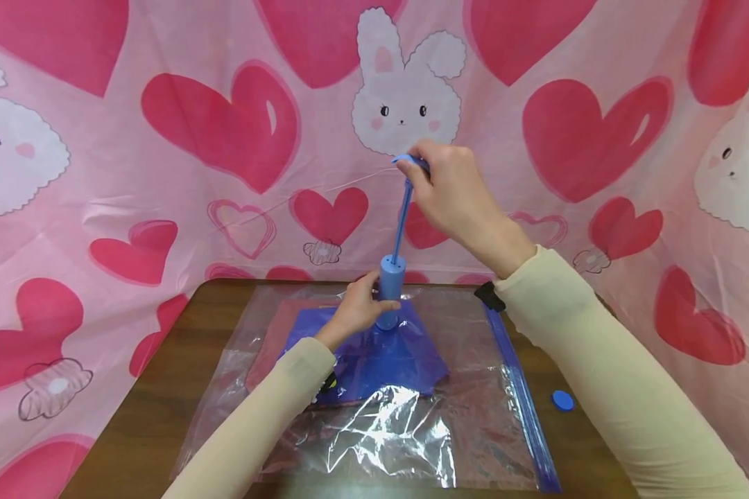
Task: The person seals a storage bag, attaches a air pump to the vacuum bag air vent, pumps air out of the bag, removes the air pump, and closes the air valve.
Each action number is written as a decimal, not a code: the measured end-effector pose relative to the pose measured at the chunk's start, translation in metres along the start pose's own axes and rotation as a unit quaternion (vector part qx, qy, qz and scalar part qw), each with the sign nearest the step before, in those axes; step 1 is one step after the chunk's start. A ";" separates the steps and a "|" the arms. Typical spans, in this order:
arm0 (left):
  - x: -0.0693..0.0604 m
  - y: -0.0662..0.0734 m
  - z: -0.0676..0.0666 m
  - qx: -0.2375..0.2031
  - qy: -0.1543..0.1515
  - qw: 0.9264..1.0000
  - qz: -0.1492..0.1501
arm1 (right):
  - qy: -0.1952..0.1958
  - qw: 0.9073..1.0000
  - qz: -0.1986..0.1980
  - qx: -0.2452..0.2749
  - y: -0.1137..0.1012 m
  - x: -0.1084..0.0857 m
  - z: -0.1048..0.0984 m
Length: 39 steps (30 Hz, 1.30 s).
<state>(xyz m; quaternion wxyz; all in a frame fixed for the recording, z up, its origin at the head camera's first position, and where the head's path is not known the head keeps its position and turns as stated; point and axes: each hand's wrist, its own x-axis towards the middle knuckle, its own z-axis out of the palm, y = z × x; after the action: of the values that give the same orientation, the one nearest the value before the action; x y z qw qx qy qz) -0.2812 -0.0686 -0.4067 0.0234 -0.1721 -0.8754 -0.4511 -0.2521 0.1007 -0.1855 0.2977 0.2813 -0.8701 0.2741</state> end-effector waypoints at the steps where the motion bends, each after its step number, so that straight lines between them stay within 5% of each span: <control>1: 0.000 0.000 0.000 0.001 0.000 1.000 0.001 | -0.001 1.000 0.003 -0.001 -0.001 -0.001 -0.001; 7: 0.001 0.002 0.001 0.005 -0.001 1.000 -0.001 | -0.011 1.000 0.005 0.006 0.011 -0.015 0.020; 15: 0.002 0.004 0.000 0.018 0.008 1.000 0.024 | -0.128 0.990 0.057 -0.006 0.043 -0.056 0.082; 20: 0.001 0.003 0.000 0.020 0.006 0.999 0.034 | -0.130 0.991 0.043 0.001 0.051 -0.066 0.098; 27: 0.004 0.000 0.001 0.015 0.009 1.000 0.021 | -0.111 0.993 0.031 -0.006 0.045 -0.050 0.081; 35: 0.004 -0.002 0.002 0.007 0.010 1.000 0.008 | -0.005 1.000 -0.018 0.003 0.012 -0.006 0.021; 39: 0.003 0.001 -0.002 0.007 0.005 1.000 0.006 | 0.019 1.000 -0.024 -0.005 0.000 0.001 0.003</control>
<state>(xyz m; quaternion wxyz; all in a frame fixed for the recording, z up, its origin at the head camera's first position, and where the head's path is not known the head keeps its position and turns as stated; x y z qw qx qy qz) -0.2842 -0.0685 -0.4044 0.0316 -0.1749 -0.8775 -0.4454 -0.2532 0.0985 -0.1867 0.3219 0.2957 -0.8586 0.2679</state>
